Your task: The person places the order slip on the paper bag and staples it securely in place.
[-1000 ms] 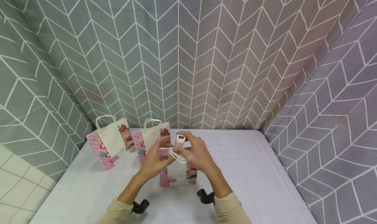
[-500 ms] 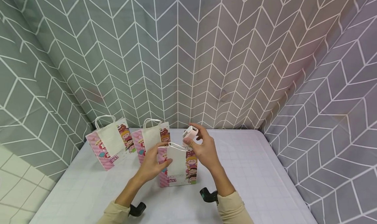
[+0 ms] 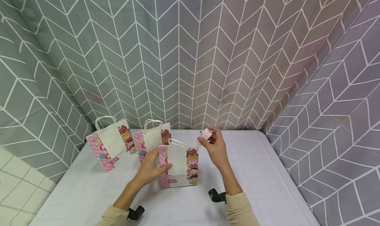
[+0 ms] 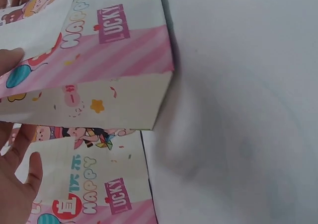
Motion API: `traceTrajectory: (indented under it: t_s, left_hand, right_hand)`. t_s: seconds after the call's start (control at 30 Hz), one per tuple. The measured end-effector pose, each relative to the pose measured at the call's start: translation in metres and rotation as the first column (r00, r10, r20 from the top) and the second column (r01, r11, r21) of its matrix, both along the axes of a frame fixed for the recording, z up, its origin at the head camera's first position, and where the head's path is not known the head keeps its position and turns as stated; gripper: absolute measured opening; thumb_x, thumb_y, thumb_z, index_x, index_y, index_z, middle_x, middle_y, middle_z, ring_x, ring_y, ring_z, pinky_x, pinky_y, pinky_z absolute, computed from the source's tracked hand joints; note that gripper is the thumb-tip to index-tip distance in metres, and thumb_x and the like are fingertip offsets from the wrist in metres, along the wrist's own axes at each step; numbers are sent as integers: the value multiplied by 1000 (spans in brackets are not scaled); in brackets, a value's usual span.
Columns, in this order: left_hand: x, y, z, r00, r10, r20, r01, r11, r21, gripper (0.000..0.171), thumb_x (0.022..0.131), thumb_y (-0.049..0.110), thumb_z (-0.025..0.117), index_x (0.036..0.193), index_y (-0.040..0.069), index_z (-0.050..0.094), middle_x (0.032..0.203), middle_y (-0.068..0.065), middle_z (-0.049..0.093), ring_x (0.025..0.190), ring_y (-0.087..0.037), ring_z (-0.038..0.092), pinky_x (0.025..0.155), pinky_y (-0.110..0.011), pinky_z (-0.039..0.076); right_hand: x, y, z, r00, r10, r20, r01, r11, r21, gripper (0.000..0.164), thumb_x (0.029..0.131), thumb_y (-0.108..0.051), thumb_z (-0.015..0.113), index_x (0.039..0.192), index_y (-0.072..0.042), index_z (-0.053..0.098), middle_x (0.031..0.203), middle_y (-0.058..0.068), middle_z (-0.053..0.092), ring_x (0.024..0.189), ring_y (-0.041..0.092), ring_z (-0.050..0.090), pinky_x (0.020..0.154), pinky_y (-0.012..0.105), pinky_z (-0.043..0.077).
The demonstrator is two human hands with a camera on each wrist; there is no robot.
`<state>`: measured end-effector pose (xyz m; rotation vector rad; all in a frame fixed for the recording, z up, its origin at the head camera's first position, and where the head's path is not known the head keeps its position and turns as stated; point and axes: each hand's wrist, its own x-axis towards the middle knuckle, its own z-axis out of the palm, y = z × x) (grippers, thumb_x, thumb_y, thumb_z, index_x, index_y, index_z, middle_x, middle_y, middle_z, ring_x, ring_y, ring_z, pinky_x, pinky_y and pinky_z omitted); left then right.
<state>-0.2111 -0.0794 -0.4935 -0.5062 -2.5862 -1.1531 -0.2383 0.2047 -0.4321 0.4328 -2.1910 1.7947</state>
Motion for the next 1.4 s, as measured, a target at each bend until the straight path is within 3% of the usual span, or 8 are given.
traceTrajectory:
  t_s: [0.23,0.37,0.6,0.83,0.97,1.1,1.3,1.4]
  left_hand:
    - [-5,-3,-6,999,26,-48,-28,998,-50,77,77,39,86,141,13,52,133,-9,63,126,-30,56,109,-54,35]
    - [-10,-2,-8,995,56,-86,-59,997,-39,79,76,40,87,141,12,53,130,-8,65,123,-29,58,105,-55,38]
    - [-15,1,-8,991,74,-108,-75,997,-7,78,77,42,86,142,14,53,126,-5,67,117,-27,62,98,-52,47]
    - [-17,7,-9,988,82,-133,-88,995,-39,69,75,39,89,132,15,57,123,-4,68,116,-26,61,102,-53,42]
    - [-18,12,-7,986,85,-145,-92,995,-41,64,75,38,90,126,16,59,119,-3,68,114,-27,61,100,-52,42]
    - [-21,17,-7,983,81,-164,-91,994,-56,60,75,39,89,122,16,60,116,-3,68,113,-28,61,98,-50,43]
    - [-27,23,-9,982,86,-166,-99,993,-71,67,76,41,88,129,11,60,125,-8,68,120,-30,59,101,-51,41]
    - [-30,26,-10,979,91,-180,-105,992,-72,70,76,41,88,131,8,59,125,-10,68,119,-31,60,101,-52,41]
  right_hand:
    - [-11,16,-27,987,-54,151,43,996,77,59,95,-26,72,140,-4,41,126,17,49,101,21,63,82,22,52]
    - [-16,23,-42,966,-76,249,40,988,146,63,93,-31,73,140,-5,40,122,17,51,100,22,66,84,26,50]
    - [-19,31,-63,927,-163,337,59,952,300,59,91,-32,76,135,-6,47,119,17,58,96,23,65,78,32,49]
    - [-22,40,-81,890,-202,409,27,919,394,57,89,-33,78,131,-4,52,106,14,63,91,25,61,73,33,45]
    - [-23,44,-88,878,-206,432,19,917,398,56,89,-32,78,129,-3,53,98,11,63,82,22,59,71,33,44]
    - [-26,46,-91,877,-233,420,31,900,434,57,89,-36,77,129,-2,54,99,11,63,84,20,58,72,33,44]
    - [-29,48,-92,901,-268,340,56,851,522,56,92,-38,73,125,5,60,106,15,68,95,27,62,80,40,49]
    - [-30,50,-92,909,-275,315,64,836,544,55,93,-38,72,123,7,63,106,18,71,104,34,60,89,47,46]
